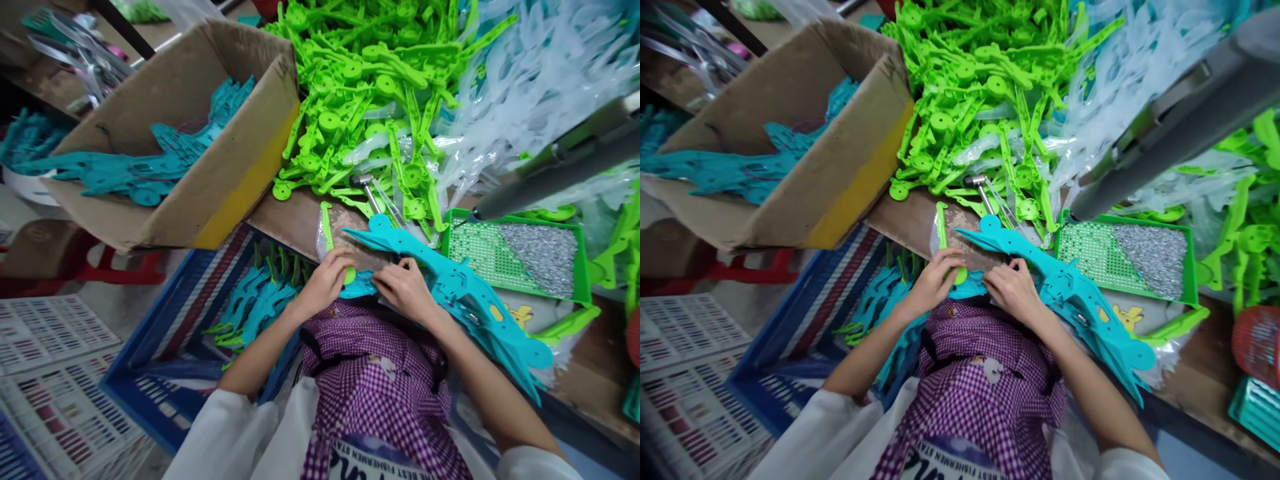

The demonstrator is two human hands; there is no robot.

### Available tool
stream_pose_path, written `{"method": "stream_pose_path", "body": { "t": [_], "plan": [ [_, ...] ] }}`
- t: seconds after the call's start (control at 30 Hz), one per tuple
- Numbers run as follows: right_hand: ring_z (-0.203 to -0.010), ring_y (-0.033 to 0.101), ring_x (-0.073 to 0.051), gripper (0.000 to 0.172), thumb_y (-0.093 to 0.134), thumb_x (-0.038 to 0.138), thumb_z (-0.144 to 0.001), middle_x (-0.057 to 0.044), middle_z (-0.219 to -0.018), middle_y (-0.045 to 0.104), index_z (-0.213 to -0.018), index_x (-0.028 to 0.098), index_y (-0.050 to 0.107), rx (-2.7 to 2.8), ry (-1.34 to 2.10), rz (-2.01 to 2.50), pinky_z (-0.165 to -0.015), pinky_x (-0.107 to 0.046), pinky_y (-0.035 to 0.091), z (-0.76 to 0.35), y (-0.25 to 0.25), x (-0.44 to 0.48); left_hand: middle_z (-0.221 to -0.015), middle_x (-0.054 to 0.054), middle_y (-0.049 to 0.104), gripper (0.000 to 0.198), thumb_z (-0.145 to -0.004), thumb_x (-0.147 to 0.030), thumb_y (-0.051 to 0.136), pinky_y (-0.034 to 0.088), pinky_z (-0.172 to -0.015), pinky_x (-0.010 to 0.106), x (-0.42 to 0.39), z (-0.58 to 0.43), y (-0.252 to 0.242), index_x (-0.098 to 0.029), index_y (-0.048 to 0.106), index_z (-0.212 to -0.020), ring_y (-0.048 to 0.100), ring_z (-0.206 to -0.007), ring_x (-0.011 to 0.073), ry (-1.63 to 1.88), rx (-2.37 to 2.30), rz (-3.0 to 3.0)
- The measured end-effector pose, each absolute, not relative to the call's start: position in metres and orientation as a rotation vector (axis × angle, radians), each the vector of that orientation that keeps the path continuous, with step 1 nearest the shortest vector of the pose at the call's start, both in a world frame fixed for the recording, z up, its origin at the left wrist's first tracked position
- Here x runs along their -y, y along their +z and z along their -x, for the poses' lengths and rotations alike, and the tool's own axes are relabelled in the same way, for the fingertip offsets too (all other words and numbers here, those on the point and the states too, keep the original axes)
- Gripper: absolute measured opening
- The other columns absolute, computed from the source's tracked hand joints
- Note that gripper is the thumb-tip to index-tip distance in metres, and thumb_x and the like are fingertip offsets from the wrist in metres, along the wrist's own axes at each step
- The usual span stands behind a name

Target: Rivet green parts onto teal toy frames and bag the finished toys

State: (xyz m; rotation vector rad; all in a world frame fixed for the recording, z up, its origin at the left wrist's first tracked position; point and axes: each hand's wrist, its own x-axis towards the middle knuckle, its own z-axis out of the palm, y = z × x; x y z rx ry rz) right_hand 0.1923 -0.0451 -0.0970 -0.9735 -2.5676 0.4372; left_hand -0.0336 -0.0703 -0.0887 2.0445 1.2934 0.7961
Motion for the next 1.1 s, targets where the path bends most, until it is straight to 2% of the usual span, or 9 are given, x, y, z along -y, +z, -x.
{"method": "stream_pose_path", "body": {
  "t": [0.07, 0.2, 0.33, 0.43, 0.73, 0.8, 0.9, 1.0, 1.1],
  "plan": [
    [-0.07, 0.054, -0.014, 0.021, 0.046, 0.025, -0.097, -0.002, -0.075, 0.067, -0.091, 0.017, 0.064, 2.558, 0.451, 0.983, -0.078, -0.034, 0.026, -0.192, -0.097, 0.045, -0.124, 0.011, 0.052, 0.025, -0.091, -0.012, 0.049, 0.044, -0.105, 0.043, 0.071, 0.035, -0.092, -0.02, 0.055, -0.114, 0.051, -0.123, 0.0213, 0.948, -1.33, -1.921],
    [-0.07, 0.056, -0.014, 0.018, 0.048, 0.024, -0.096, -0.001, -0.075, 0.068, -0.09, 0.018, 0.064, 2.558, 0.455, 1.001, -0.079, -0.035, 0.027, -0.192, -0.097, 0.046, -0.126, 0.01, 0.05, 0.035, -0.086, -0.02, 0.061, 0.047, -0.102, 0.042, 0.076, 0.042, -0.09, -0.023, 0.051, -0.119, 0.054, -0.121, 0.022, 1.144, -1.375, -1.722],
    [-0.072, 0.059, -0.015, 0.015, 0.05, 0.024, -0.095, -0.002, -0.08, 0.07, -0.092, 0.018, 0.064, 2.579, 0.487, 1.017, -0.079, -0.035, 0.029, -0.193, -0.095, 0.046, -0.13, 0.01, 0.054, 0.044, -0.083, -0.024, 0.067, 0.036, -0.11, 0.048, 0.086, 0.05, -0.082, -0.023, 0.053, -0.125, 0.045, -0.13, 0.025, 0.91, -1.466, -1.891],
    [-0.071, 0.06, -0.015, 0.013, 0.052, 0.024, -0.094, -0.003, -0.08, 0.071, -0.093, 0.019, 0.064, 2.591, 0.511, 1.026, -0.079, -0.035, 0.029, -0.192, -0.093, 0.047, -0.127, 0.008, 0.061, 0.05, -0.084, -0.029, 0.068, 0.036, -0.109, 0.05, 0.092, 0.053, -0.085, -0.024, 0.051, -0.13, 0.045, -0.13, 0.0266, 0.781, -1.471, -1.929],
    [-0.066, 0.057, -0.013, 0.004, 0.056, 0.02, -0.091, 0.0, -0.072, 0.066, -0.09, 0.018, 0.06, 2.598, 0.582, 1.085, -0.081, -0.035, 0.031, -0.188, -0.087, 0.049, -0.126, 0.009, 0.061, 0.052, -0.083, -0.037, 0.069, 0.036, -0.105, 0.043, 0.087, 0.058, -0.089, -0.024, 0.053, -0.131, 0.048, -0.124, 0.0253, 0.66, -1.485, -1.849],
    [-0.068, 0.056, -0.013, 0.004, 0.056, 0.02, -0.091, 0.0, -0.075, 0.067, -0.093, 0.019, 0.059, 2.6, 0.604, 1.07, -0.083, -0.036, 0.032, -0.19, -0.087, 0.05, -0.125, 0.008, 0.06, 0.049, -0.086, -0.036, 0.065, 0.034, -0.104, 0.044, 0.086, 0.058, -0.085, -0.026, 0.052, -0.132, 0.047, -0.124, 0.0252, 0.602, -1.461, -1.902],
    [-0.069, 0.055, -0.013, 0.008, 0.055, 0.02, -0.092, -0.001, -0.075, 0.065, -0.097, 0.019, 0.06, 2.609, 0.614, 1.05, -0.085, -0.036, 0.032, -0.194, -0.088, 0.05, -0.128, 0.008, 0.055, 0.043, -0.092, -0.028, 0.056, 0.03, -0.101, 0.053, 0.084, 0.056, -0.078, -0.037, 0.051, -0.134, 0.041, -0.126, 0.029, 0.429, -1.408, -2.056],
    [-0.068, 0.053, -0.013, 0.01, 0.053, 0.021, -0.093, 0.0, -0.07, 0.061, -0.098, 0.02, 0.062, 2.63, 0.611, 1.042, -0.085, -0.036, 0.033, -0.195, -0.089, 0.05, -0.131, 0.011, 0.048, 0.055, -0.09, -0.01, 0.049, 0.025, -0.098, 0.061, 0.084, 0.053, -0.072, -0.045, 0.051, -0.134, 0.034, -0.129, 0.0343, 0.24, -1.362, -2.196],
    [-0.067, 0.053, -0.013, 0.012, 0.051, 0.021, -0.093, 0.001, -0.068, 0.06, -0.096, 0.019, 0.063, 2.637, 0.605, 1.027, -0.086, -0.037, 0.032, -0.195, -0.088, 0.049, -0.134, 0.012, 0.045, 0.066, -0.085, -0.002, 0.047, 0.021, -0.099, 0.066, 0.084, 0.05, -0.069, -0.044, 0.048, -0.136, 0.031, -0.13, 0.036, 0.122, -1.343, -2.279]
  ]
}}
